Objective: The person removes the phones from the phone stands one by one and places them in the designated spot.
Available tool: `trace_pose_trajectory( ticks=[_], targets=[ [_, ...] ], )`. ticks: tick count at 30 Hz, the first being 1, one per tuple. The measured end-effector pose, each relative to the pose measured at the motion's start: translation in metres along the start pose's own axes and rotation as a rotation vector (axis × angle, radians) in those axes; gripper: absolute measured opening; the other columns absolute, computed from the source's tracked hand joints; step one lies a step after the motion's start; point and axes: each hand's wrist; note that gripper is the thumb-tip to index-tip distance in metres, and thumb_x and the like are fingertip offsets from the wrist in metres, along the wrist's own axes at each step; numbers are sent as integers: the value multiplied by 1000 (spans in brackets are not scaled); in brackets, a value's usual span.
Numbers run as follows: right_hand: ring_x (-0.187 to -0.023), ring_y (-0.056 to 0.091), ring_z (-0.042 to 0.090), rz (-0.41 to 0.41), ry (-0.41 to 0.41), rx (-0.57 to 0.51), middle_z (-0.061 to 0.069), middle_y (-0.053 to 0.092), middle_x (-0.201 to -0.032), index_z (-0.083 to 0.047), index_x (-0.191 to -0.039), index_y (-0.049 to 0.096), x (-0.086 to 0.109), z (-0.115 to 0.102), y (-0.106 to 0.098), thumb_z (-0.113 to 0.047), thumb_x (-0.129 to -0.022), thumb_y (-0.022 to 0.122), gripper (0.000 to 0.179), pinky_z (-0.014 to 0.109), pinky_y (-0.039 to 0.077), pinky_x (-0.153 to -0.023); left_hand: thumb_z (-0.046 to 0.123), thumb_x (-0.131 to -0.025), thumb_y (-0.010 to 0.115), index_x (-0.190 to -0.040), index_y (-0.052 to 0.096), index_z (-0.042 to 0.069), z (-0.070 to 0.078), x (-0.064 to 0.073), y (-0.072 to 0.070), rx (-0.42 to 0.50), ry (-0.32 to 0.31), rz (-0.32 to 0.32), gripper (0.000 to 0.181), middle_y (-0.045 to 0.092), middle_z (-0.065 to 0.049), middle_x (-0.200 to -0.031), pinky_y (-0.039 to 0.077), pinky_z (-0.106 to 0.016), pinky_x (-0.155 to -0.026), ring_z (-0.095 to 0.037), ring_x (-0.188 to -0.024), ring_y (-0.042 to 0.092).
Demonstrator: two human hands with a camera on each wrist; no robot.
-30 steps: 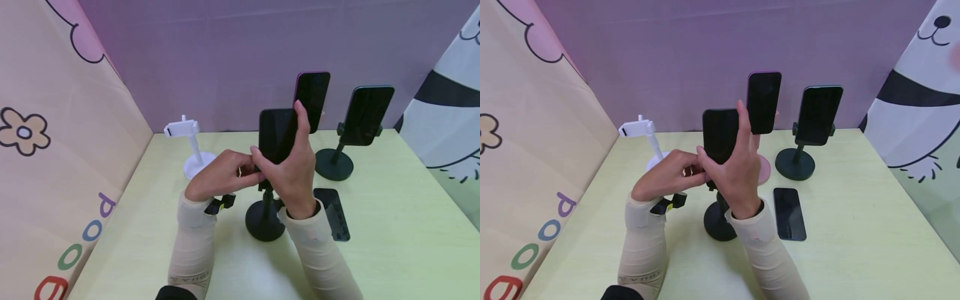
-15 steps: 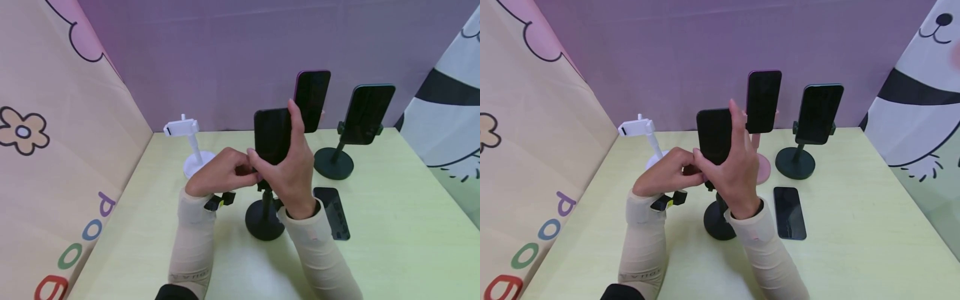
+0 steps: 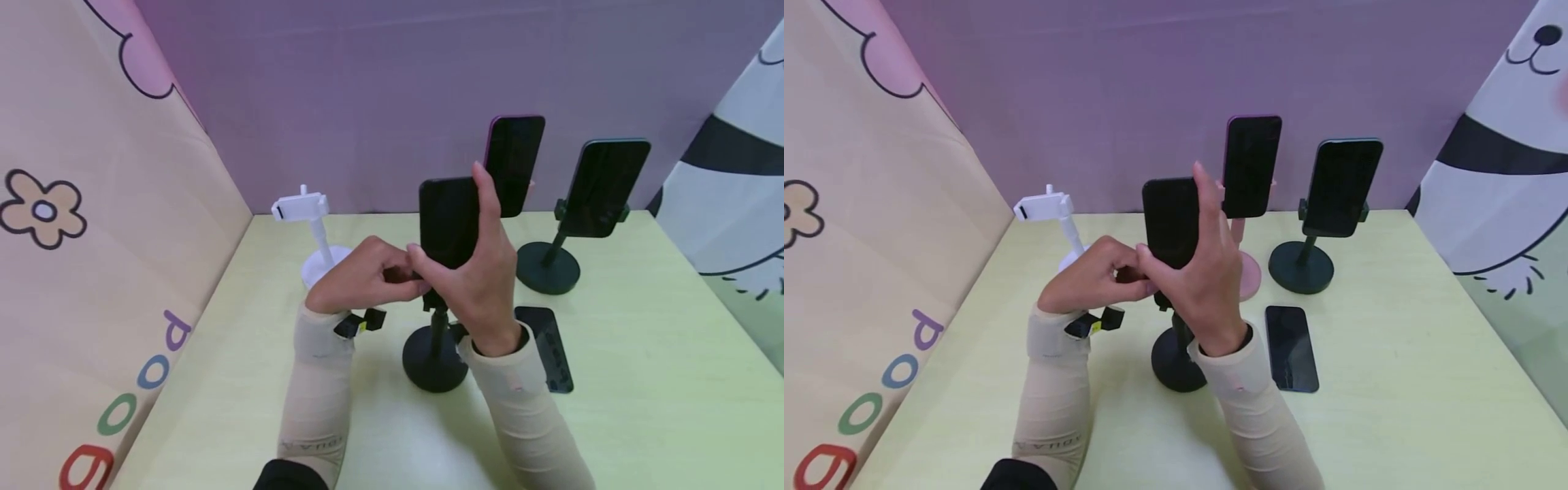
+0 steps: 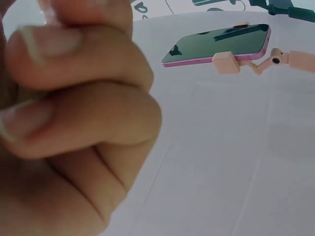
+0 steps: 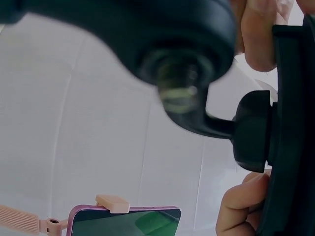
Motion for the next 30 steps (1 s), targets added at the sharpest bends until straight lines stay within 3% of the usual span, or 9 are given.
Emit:
trace_pose_trajectory(
  ticks=[15,30],
  targets=[
    [-111,59,23,6,-18,-12,-1,39,-150,-9,-149,29,3,-3,3,-12,-69,85,97,43,51,-91,21,-89,68,-62,58,17,0,7,-10,36,-13,-14,29,44,9,-53,31,-25,-45,-8,-47,38],
    [-110,59,23,-50,-12,-109,6,52,-139,-13,-150,27,1,-1,-1,-8,-71,81,96,43,54,-86,22,-90,68,-68,62,17,-11,7,-9,106,-24,-60,24,46,7,-56,32,-28,-46,-11,-50,42]
  ],
)
Point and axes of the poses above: each hand's wrist, its own x-axis away from the middle knuckle, its own y-axis out of the palm, z = x × y
